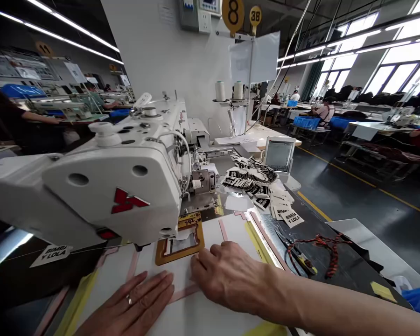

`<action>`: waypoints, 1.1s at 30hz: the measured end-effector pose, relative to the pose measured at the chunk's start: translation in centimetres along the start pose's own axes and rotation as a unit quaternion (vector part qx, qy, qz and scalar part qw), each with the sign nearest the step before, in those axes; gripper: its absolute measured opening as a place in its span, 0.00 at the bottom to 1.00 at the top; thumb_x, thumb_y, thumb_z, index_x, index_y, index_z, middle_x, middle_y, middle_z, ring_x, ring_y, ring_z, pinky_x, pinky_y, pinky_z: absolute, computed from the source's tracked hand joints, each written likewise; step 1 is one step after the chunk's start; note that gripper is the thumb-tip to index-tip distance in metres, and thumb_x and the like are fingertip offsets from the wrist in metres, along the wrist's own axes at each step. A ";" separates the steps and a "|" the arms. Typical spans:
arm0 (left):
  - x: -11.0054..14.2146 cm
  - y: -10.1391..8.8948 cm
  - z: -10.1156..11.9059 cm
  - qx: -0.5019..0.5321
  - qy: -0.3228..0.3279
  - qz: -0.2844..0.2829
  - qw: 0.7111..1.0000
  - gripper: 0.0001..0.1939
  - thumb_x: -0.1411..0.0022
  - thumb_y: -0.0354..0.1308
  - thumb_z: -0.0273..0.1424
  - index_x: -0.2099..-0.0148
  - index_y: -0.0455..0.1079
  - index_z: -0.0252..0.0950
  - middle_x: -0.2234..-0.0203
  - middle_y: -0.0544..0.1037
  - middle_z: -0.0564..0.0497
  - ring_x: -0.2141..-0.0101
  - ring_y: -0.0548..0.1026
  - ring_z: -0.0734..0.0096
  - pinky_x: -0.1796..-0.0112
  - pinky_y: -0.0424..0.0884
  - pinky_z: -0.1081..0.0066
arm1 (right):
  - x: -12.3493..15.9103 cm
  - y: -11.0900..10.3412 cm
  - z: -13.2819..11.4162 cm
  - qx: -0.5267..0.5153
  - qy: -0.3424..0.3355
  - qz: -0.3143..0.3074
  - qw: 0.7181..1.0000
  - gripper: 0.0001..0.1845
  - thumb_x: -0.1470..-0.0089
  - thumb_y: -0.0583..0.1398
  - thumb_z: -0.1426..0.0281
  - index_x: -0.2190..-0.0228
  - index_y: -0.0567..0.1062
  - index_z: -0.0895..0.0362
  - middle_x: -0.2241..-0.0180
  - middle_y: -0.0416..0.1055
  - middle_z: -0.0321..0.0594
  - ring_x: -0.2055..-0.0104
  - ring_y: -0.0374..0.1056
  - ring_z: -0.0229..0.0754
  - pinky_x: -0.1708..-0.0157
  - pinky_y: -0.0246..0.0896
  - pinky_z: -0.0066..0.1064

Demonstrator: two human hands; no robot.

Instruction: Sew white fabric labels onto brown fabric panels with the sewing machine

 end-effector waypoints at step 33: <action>-1.0 0.9 -2.3 0.023 -0.005 -0.038 0.999 0.41 0.27 0.57 0.59 0.25 0.63 0.36 0.38 0.79 0.45 0.34 0.72 0.53 0.26 0.54 0.57 | 1.1 4.6 -1.2 -0.091 0.040 -0.027 0.995 0.55 0.31 0.58 0.40 0.25 0.51 0.70 0.26 0.56 0.59 0.23 0.49 0.66 0.24 0.34 0.63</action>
Point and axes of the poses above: each hand's wrist, its own x-axis away from the middle knuckle, its own y-axis out of the palm, z = x × y, the point moved 9 cm from there along -x, towards the middle knuckle
